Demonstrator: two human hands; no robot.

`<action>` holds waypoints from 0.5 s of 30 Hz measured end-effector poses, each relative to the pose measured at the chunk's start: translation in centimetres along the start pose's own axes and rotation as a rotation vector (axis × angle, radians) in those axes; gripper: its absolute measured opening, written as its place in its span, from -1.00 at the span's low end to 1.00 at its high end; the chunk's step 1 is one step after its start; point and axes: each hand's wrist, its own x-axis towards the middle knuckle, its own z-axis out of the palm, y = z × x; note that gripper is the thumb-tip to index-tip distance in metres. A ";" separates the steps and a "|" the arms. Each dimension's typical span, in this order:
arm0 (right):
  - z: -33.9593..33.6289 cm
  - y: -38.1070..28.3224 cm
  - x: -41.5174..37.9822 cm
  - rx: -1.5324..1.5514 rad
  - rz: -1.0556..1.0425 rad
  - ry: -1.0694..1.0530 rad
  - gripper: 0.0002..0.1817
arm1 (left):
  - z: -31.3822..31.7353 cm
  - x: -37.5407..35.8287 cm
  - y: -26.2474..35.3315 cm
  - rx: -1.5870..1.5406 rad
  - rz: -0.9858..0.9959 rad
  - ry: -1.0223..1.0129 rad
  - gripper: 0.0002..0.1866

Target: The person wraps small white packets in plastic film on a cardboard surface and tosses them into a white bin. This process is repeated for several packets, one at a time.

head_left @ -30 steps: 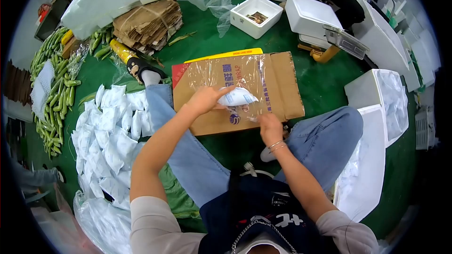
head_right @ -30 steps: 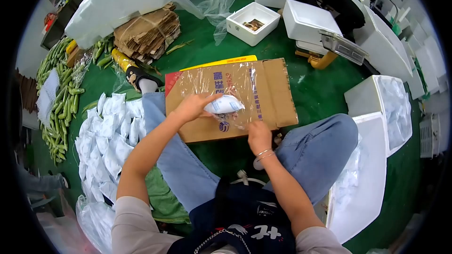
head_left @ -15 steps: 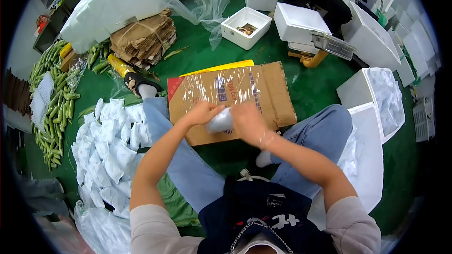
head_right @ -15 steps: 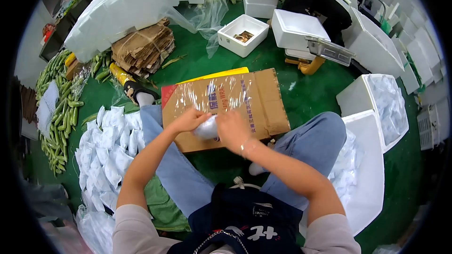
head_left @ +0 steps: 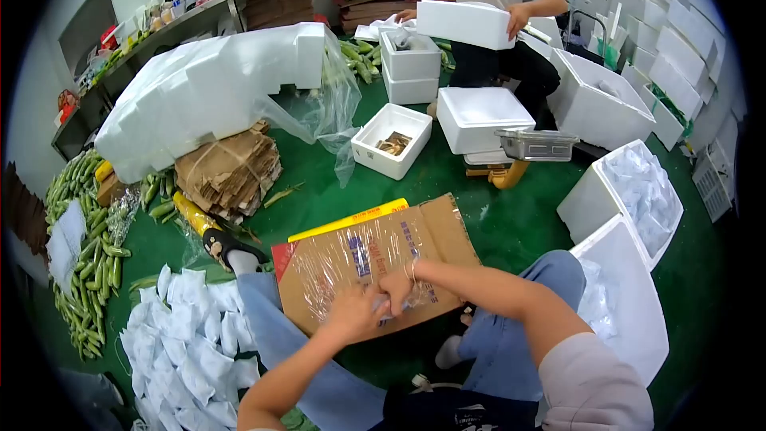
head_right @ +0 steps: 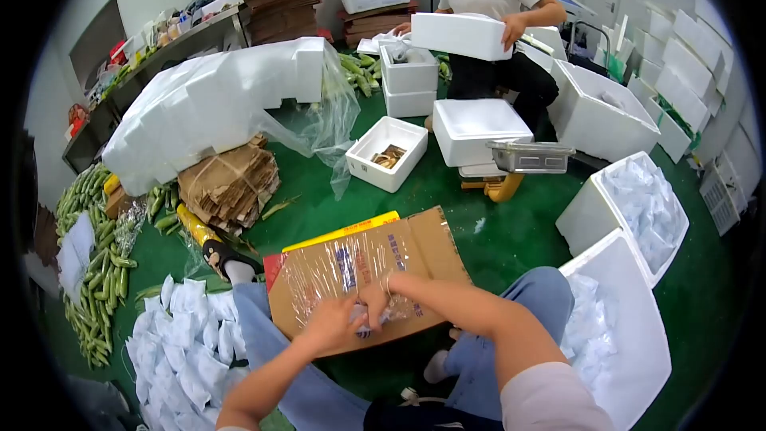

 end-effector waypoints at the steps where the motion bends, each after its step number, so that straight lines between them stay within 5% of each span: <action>1: -1.1 1.2 0.5 -0.007 -0.001 0.003 -0.22 | 0.3 -0.5 0.3 -0.041 -0.030 -0.051 -0.41; 5: -3.4 5.9 3.2 0.510 -0.299 0.196 -0.46 | 1.2 1.0 -0.4 0.046 -0.179 -0.126 -0.27; 7: -3.0 5.9 3.2 1.026 0.054 0.133 -0.55 | 2.7 2.6 -3.6 -0.005 -0.183 -0.182 -0.23; 11: -2.4 4.5 2.2 1.261 0.013 0.187 -0.62 | 2.9 5.9 -6.7 -0.125 -0.091 -0.342 -0.41; 13: -1.9 4.9 2.4 1.232 0.035 0.253 -0.58 | 2.9 5.6 -6.6 -0.728 -0.201 -0.460 -0.41; 15: -1.0 7.9 5.7 0.964 -0.161 0.303 -0.55 | 8.1 2.6 -7.7 -0.668 -0.321 -0.659 -0.43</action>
